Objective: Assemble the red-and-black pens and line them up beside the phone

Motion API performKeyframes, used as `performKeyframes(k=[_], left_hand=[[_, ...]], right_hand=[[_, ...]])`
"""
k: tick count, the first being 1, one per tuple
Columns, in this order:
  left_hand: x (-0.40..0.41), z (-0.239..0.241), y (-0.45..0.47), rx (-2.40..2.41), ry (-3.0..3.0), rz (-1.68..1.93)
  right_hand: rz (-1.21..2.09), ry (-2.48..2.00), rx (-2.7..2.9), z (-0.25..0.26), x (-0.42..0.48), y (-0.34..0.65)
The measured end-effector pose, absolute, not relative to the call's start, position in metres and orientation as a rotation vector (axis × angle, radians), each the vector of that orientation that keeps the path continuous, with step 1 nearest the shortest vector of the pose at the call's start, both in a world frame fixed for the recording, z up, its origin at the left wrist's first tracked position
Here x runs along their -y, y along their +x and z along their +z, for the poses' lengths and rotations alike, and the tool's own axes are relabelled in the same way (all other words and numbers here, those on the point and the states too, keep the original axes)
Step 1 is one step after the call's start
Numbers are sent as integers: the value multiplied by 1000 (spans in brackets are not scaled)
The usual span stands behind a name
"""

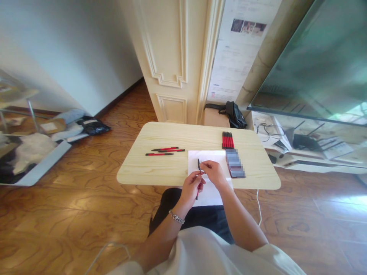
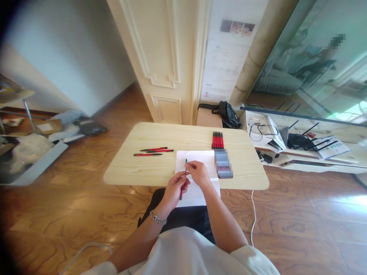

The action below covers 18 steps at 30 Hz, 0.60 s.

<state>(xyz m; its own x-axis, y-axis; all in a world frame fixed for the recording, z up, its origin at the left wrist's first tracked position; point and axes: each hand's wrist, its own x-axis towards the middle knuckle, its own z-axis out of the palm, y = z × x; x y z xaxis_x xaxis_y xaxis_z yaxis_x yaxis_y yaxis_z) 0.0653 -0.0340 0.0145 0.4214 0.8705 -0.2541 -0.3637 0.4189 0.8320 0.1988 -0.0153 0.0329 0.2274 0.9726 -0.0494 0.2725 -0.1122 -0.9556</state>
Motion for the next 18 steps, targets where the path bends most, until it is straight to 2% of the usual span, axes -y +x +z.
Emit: performKeyframes(k=[5, 13, 18], left_hand=[[39, 13, 66, -781, 793, 837], [38, 12, 56, -846, 774, 865], [37, 12, 55, -849, 784, 873]], right_hand=[[875, -1639, 1135, 39, 1, 215], [549, -2246, 1570, 29, -12, 213], [483, -2312, 1620, 21, -12, 208]])
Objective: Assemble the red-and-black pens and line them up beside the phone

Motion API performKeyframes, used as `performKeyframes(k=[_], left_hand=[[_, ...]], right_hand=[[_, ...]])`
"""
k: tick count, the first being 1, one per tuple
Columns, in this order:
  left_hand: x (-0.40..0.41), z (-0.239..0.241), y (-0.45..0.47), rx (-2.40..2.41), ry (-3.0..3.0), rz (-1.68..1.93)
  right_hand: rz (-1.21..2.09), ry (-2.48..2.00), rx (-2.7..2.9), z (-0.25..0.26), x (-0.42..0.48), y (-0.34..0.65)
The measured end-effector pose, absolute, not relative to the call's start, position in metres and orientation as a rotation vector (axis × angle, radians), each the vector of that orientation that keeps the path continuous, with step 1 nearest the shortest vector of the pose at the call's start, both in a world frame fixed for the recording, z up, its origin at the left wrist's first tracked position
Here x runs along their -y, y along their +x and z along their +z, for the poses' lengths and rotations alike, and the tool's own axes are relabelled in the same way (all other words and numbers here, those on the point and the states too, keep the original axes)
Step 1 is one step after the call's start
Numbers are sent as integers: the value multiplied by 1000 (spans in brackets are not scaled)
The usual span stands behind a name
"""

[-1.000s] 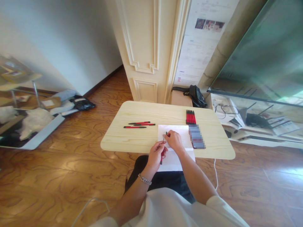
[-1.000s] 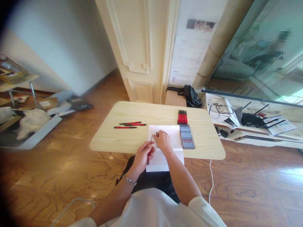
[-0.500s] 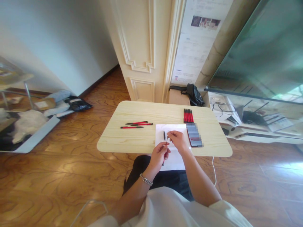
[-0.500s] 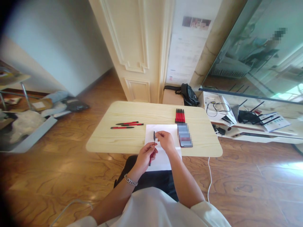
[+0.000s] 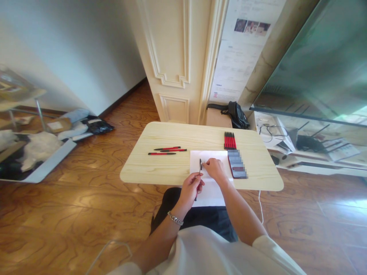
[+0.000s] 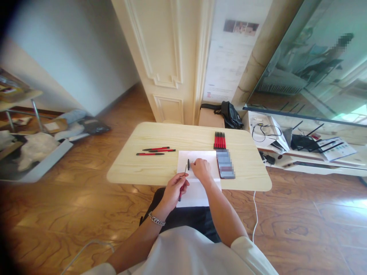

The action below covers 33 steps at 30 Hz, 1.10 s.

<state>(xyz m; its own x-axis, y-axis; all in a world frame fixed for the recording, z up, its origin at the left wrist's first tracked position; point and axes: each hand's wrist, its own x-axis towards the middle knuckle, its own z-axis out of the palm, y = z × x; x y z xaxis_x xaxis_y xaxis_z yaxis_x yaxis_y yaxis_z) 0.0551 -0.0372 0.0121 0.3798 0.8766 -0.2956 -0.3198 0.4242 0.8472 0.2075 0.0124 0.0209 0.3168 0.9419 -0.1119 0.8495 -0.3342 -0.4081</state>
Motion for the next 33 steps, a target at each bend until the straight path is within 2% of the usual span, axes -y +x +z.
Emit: performKeyframes(k=[6, 11, 14, 19, 27, 33], left_hand=[[36, 12, 59, -830, 791, 883], [37, 14, 66, -806, 815, 870], [39, 14, 70, -797, 862, 853], [44, 10, 73, -819, 865, 811], [45, 10, 66, -830, 835, 803], [43, 11, 66, -844, 831, 807]], right_hand=[[563, -2071, 1446, 36, 0, 214], [950, -1686, 1333, 39, 28, 210], [1054, -1578, 1265, 34, 36, 208], [1015, -1571, 1051, 34, 19, 228], [642, -2064, 1450, 31, -3, 235], [563, -2197, 1445, 16, -7, 222]])
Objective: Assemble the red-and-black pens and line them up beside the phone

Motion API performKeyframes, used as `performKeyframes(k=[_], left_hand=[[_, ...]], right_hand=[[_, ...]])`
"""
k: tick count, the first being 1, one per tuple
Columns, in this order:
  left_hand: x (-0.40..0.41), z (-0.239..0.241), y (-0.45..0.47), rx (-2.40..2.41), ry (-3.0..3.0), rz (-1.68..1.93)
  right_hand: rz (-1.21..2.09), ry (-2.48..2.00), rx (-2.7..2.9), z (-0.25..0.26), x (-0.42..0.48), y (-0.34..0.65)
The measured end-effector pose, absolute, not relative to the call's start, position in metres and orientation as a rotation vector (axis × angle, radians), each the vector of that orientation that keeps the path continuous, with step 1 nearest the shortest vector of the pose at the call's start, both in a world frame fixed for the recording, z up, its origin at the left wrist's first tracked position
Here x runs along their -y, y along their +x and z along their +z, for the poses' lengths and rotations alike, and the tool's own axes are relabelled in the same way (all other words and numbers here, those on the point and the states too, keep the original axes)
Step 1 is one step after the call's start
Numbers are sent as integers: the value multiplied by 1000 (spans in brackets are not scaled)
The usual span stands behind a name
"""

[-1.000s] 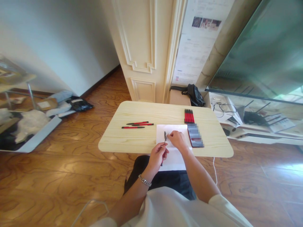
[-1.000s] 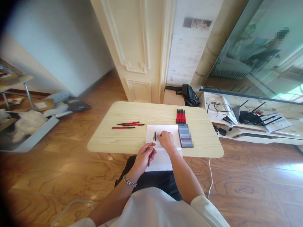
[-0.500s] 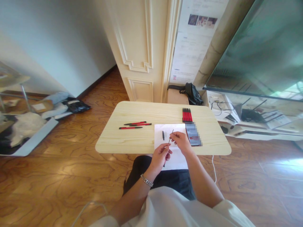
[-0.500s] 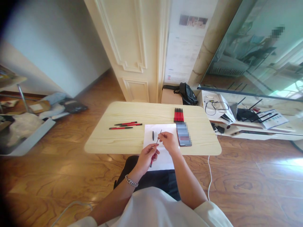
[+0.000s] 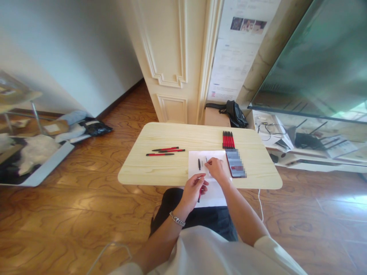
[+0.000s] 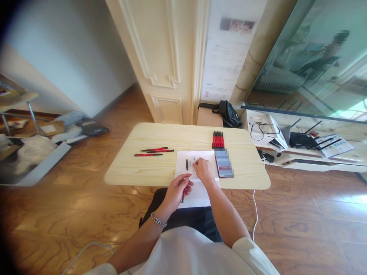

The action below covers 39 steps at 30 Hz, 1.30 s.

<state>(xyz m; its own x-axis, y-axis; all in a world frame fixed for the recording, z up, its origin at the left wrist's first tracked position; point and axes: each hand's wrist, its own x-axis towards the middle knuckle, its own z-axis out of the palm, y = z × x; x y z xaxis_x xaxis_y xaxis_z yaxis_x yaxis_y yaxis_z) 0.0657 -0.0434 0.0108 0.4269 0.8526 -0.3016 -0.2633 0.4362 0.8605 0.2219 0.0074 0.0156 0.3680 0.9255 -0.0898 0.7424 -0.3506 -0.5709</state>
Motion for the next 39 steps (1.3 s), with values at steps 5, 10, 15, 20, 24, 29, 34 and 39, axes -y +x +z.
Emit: performKeyframes(k=[5, 10, 15, 20, 24, 29, 34, 39], left_hand=[[43, 11, 68, -843, 799, 825], [43, 19, 68, -837, 740, 816], [44, 29, 72, -850, 713, 790], [47, 33, 77, -901, 738, 759], [48, 33, 78, -905, 766, 746], [49, 33, 77, -911, 840, 747], [50, 34, 76, -876, 919, 728], [50, 30, 74, -902, 922, 732]], right_hand=[[547, -2232, 1411, 22, -6, 221], [615, -1942, 1315, 37, 13, 223], [1111, -1559, 1092, 37, 43, 209], [1517, -1214, 807, 38, 63, 194], [1623, -1101, 744, 39, 64, 195], [1640, -1092, 757, 33, 64, 202], [1400, -1261, 816, 26, 52, 217], [840, -1776, 1110, 29, 22, 241]])
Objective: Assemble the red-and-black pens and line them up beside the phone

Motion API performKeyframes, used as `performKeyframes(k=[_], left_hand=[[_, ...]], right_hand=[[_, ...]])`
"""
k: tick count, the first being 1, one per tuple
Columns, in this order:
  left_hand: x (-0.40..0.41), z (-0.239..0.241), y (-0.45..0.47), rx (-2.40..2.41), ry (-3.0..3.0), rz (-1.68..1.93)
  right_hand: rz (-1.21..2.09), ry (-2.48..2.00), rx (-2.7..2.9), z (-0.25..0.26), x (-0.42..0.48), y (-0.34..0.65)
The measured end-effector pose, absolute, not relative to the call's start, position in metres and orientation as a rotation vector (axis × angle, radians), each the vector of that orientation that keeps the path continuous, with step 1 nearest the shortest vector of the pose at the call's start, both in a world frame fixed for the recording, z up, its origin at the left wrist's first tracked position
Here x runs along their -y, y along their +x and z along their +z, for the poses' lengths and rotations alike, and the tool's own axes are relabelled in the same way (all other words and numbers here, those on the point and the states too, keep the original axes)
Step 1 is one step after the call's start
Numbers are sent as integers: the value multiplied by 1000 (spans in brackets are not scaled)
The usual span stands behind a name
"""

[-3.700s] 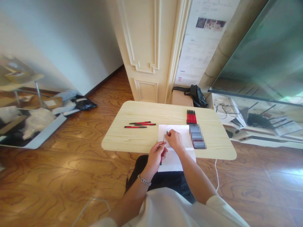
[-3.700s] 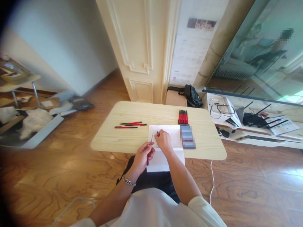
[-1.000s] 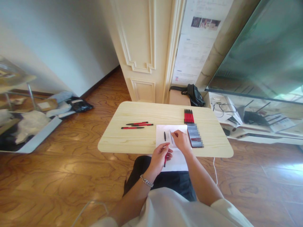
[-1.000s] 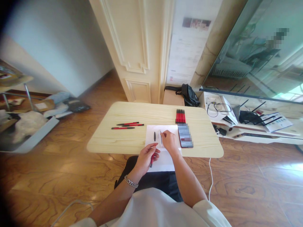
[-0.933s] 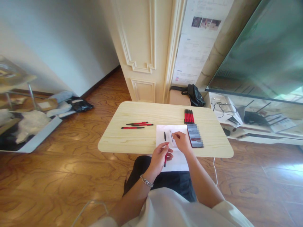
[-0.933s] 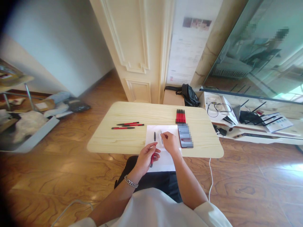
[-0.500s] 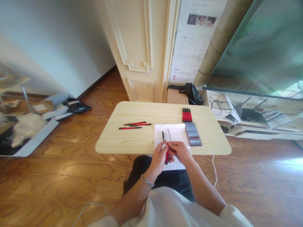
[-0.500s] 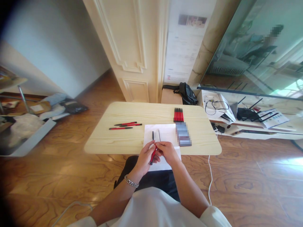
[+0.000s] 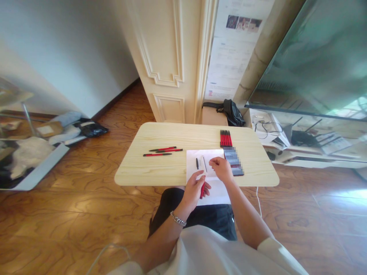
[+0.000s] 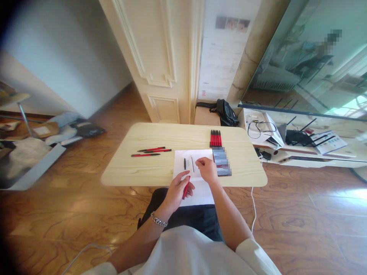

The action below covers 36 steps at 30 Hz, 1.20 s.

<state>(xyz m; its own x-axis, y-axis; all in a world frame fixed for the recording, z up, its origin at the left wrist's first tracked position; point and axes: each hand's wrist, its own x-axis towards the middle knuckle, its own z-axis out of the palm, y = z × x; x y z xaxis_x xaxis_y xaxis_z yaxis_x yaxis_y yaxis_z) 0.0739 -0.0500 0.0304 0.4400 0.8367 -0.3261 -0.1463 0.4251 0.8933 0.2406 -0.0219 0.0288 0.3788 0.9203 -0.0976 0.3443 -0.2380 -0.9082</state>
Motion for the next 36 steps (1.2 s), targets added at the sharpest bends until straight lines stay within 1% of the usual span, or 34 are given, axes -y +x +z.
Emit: performKeyframes(k=[2, 5, 8, 11, 16, 22, 26, 30, 36], left_hand=[[49, 28, 73, -907, 910, 737], [48, 25, 72, -910, 890, 751], [46, 24, 71, -906, 886, 765], [45, 24, 71, -895, 873, 772], [45, 25, 73, -891, 834, 775], [42, 30, 73, -875, 773, 859], [39, 30, 75, -878, 775, 926], [39, 28, 80, -896, 852, 930], [39, 30, 84, -872, 817, 903]], right_hand=[[643, -1953, 1269, 29, 12, 246], [482, -2059, 1496, 25, 6, 245], [381, -2114, 1606, 19, 6, 241], [362, -2161, 1601, 16, 7, 238], [435, -2108, 1536, 23, 7, 240], [503, -1961, 1170, 40, 33, 242], [668, -1762, 1247, 47, 69, 222], [836, -1707, 1289, 46, 92, 200], [896, -1704, 1203, 37, 80, 217]])
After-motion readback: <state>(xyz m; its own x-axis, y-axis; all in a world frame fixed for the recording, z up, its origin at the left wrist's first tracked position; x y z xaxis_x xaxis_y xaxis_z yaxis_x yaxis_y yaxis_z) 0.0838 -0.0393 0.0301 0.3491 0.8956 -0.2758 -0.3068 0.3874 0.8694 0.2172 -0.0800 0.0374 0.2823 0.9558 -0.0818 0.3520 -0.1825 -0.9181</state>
